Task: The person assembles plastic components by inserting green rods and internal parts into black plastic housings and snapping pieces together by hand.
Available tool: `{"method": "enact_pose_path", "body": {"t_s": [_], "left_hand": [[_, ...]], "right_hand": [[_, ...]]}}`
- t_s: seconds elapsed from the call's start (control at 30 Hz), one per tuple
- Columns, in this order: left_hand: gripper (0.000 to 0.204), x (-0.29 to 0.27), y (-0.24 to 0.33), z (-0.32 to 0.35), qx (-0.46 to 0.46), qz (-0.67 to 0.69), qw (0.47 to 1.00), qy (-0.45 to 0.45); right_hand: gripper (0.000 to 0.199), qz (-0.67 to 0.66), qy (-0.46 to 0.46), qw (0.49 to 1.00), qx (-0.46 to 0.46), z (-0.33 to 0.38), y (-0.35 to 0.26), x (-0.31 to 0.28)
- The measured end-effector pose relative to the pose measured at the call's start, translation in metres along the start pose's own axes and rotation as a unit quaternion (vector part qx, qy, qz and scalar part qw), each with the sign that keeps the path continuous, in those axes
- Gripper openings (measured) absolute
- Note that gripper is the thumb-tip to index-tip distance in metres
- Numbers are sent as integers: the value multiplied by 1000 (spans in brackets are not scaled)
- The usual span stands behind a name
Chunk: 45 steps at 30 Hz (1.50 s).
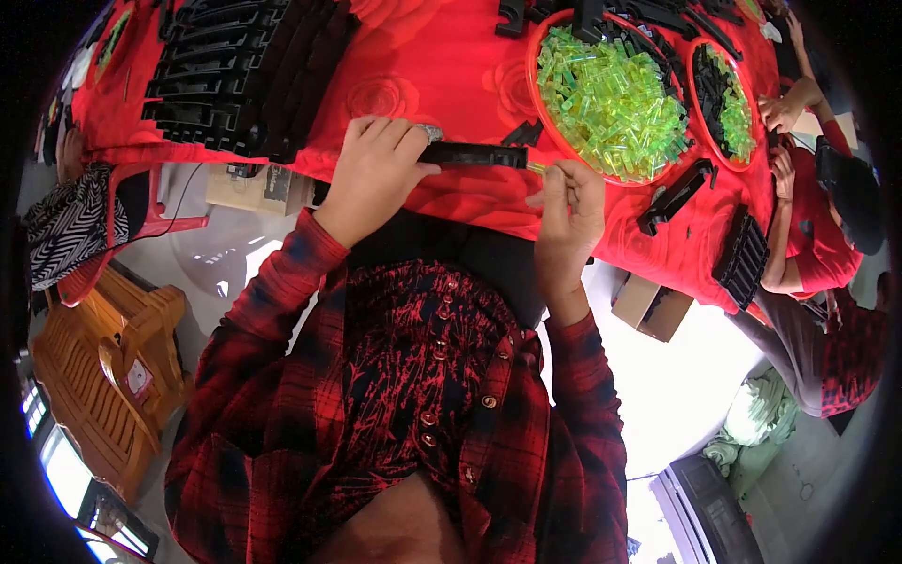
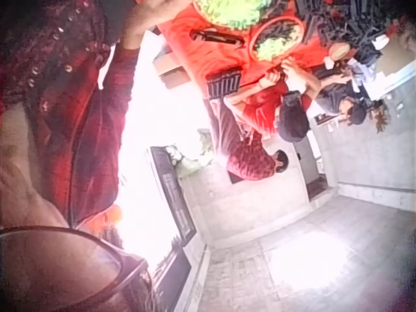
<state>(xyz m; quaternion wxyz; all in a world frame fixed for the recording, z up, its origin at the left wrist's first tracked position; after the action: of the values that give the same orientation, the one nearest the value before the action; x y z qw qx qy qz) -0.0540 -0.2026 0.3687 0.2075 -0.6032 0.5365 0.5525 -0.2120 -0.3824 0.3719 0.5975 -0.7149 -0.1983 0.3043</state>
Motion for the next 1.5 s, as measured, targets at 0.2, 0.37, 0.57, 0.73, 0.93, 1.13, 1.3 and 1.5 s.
{"method": "enact_pose_path", "body": {"t_s": [0.2,0.37,0.57,0.73,0.93,1.13,1.3,1.5], "left_hand": [[36,16,14,5,-91,36,995,24],[41,10,6,9,-104,56,993,12],[40,11,-4,19,-114,72,991,7],[37,13,-7,20,-133,91,987,-7],[36,15,-6,20,-140,100,985,2],[36,16,-7,20,-145,94,985,-2],[35,15,-6,19,-142,101,985,2],[32,18,-7,20,-134,108,985,19]], "right_hand": [[14,200,-80,967,-134,-7,-6,24],[16,280,-100,927,-227,-16,4,39],[14,309,-142,898,-280,-19,4,46],[14,323,-156,886,-294,-21,5,48],[14,314,-151,886,-306,-20,13,49],[15,305,-139,894,-296,-18,18,49],[14,303,-152,893,-297,-19,18,48],[12,285,-167,902,-277,-18,14,52]]}}
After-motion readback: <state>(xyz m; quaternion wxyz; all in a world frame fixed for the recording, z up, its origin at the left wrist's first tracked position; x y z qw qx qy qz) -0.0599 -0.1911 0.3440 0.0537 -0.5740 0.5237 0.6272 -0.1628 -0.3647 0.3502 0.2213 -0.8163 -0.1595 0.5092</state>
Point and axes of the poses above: each hand's wrist, its own z-axis away from the middle knuckle, its own x-axis out of the palm, y = z × x, the point moved 1 cm from there along -z, towards the middle knuckle, and after that the axes turned 1 degree about y, right-handed, at the moved point
